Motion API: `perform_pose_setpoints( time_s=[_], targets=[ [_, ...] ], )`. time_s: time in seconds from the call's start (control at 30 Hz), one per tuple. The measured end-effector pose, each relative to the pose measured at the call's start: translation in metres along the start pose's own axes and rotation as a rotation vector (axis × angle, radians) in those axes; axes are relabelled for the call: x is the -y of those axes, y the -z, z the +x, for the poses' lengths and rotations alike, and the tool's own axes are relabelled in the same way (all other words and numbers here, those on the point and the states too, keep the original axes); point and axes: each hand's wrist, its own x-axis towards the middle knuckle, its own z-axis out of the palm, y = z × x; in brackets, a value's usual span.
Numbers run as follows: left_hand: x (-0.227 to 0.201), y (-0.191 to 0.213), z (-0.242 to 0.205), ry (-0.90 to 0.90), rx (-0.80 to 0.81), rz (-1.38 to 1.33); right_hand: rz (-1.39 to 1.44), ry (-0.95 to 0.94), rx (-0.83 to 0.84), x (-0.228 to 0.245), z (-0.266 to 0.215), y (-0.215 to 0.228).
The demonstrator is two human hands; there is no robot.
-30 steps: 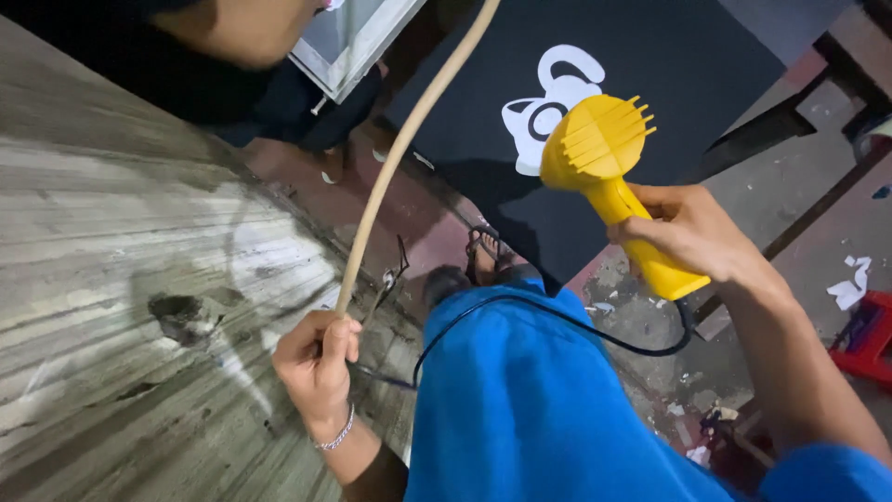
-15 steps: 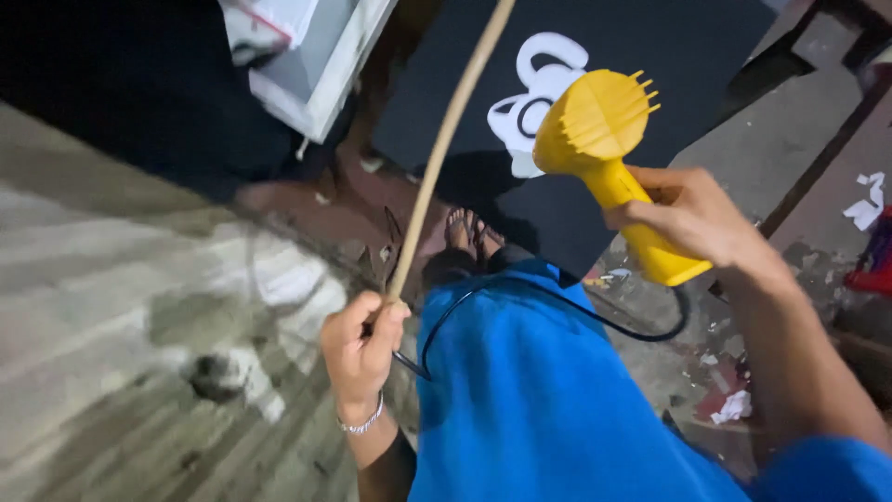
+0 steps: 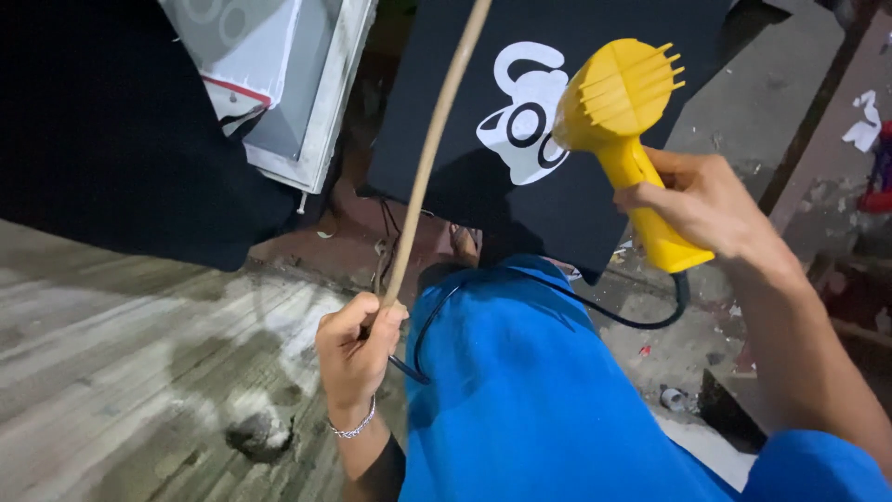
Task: The person uses a yellow heat gun to dry a white graphic on a black t-shirt. Another person is seen in the background performing screen printing on a separate t-shirt.
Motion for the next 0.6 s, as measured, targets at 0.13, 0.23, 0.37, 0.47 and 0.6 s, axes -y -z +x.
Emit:
perform_pose_setpoints(
  time_s=[0.13,0.23,0.37,0.47,0.6],
  targets=[
    [0.003,0.008,0.006,-0.013,0.037,0.003,-0.026,-0.041,0.036,0.007,-0.017,0.007],
    [0.002,0.009,0.011,0.008,0.049,0.047,-0.038,-0.084,0.098,0.026,-0.015,-0.001],
    [0.005,0.011,0.011,0.004,0.051,0.045,0.128,0.031,0.018,0.047,-0.008,-0.006],
    [0.009,0.015,0.009,0.038,0.048,0.034,0.105,0.065,0.02,0.036,-0.006,-0.003],
    [0.009,0.013,0.01,0.09,0.024,0.008,0.13,0.017,0.107,0.042,-0.001,-0.003]
  ],
)
